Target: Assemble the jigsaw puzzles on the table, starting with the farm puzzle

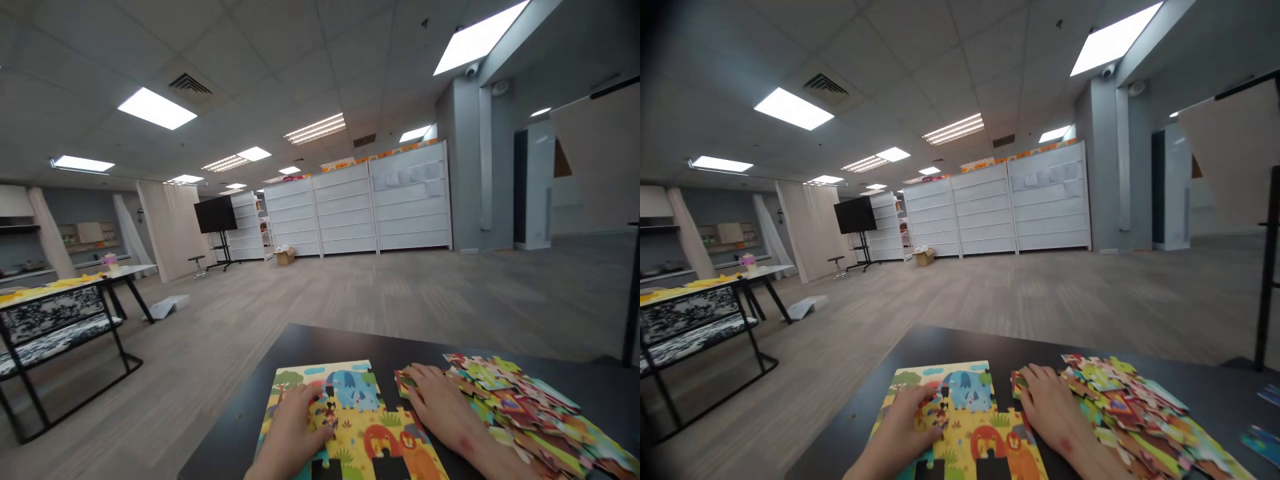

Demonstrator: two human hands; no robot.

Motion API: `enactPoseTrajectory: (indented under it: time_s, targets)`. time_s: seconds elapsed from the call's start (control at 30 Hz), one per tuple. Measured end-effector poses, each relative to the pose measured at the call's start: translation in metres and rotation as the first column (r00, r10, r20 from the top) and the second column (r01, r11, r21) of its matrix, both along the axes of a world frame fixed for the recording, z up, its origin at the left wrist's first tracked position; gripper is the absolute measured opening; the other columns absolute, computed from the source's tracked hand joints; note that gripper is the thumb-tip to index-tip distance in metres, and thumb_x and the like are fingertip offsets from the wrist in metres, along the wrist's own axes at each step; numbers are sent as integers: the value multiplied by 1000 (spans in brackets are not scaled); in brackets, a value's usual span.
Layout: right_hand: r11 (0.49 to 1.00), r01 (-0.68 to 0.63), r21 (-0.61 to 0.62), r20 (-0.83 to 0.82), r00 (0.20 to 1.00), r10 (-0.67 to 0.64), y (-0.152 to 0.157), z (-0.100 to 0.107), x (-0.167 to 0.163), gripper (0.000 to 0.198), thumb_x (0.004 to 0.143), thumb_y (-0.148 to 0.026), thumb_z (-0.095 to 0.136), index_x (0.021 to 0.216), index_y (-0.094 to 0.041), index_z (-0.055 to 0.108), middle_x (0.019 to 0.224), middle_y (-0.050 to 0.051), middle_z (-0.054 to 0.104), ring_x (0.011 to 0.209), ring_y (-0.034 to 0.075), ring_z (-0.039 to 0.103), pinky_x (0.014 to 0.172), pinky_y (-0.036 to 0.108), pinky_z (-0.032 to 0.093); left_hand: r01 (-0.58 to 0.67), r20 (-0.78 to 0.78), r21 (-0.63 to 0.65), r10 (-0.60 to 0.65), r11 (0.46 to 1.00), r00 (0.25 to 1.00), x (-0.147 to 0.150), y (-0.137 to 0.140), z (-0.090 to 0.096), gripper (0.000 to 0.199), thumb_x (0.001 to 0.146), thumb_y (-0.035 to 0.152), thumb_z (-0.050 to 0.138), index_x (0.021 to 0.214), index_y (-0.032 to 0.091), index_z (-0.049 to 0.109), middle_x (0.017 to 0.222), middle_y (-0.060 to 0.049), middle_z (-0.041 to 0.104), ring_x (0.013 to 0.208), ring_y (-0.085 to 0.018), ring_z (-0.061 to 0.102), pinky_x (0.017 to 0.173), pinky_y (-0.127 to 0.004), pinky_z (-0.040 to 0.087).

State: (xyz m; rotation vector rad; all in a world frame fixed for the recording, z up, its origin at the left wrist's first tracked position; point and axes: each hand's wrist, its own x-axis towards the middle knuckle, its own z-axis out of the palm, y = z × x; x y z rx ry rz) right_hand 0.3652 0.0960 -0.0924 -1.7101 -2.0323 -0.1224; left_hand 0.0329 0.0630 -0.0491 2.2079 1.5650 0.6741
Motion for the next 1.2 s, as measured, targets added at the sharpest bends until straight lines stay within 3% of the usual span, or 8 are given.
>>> enactPoseTrajectory:
  time_s: [0.13,0.3,0.37,0.5,0.63,0.97,1.1,1.2]
  targets:
    - [1000,4,-29,14,1000,-4,1,1,1,44,93,-27,42,124,-16,71,131,15,69,122,35,60,103,51,46,13,-1,-8,-13,1000,1000,2,12,-6,61,70,22,68,130,21,62,133,-9,65,122,-27,58,106,-35,44]
    - [999,12,-52,34,999,-10,-2,5,0,45,93,-27,42,126,-16,70,132,15,68,124,34,60,105,51,45,24,-59,42,-21,999,998,5,18,-5,43,73,15,57,113,23,72,136,-7,66,132,-27,53,119,-43,30]
    - [999,10,-53,28,1000,-9,-2,5,0,45,93,-27,42,126,-16,70,132,15,68,124,34,59,105,51,45,45,-91,38,-41,998,995,7,11,-1,43,76,17,57,116,25,72,141,-6,64,136,-29,51,120,-47,29]
    - [999,-11,-45,-40,999,9,-2,6,-1,44,92,-28,44,124,-14,71,131,17,68,123,36,59,105,53,44,102,-269,-120,-131,988,954,17,-9,10,63,87,35,55,147,18,52,162,-11,38,151,-32,32,123,-51,26]
    - [998,-24,-53,-117,993,18,-5,9,-2,42,91,-28,46,121,-14,71,131,17,68,124,35,58,108,50,42,127,-362,-185,-187,975,913,21,-15,11,75,93,50,48,155,11,37,165,-14,21,154,-34,20,125,-57,17]
    - [983,105,-151,-242,960,-139,-2,10,10,62,89,-6,25,146,-14,48,131,12,69,124,20,63,103,34,47,135,-355,-51,-144,990,924,12,2,-22,66,95,55,48,151,19,47,163,-11,26,151,-37,26,122,-60,24]
    - [985,61,-162,-222,970,-96,-8,14,2,60,89,-16,40,148,-13,47,131,15,68,125,26,61,107,39,43,50,-387,-19,-54,999,920,15,2,-21,61,96,51,49,147,18,52,162,-11,28,151,-34,27,122,-55,29]
    - [988,-3,-156,-208,978,-30,-14,20,-6,55,85,-25,53,139,-15,58,134,14,66,129,31,55,112,41,37,69,-370,4,-62,998,927,12,3,-22,63,95,56,50,146,20,54,162,-11,30,151,-35,27,121,-53,32]
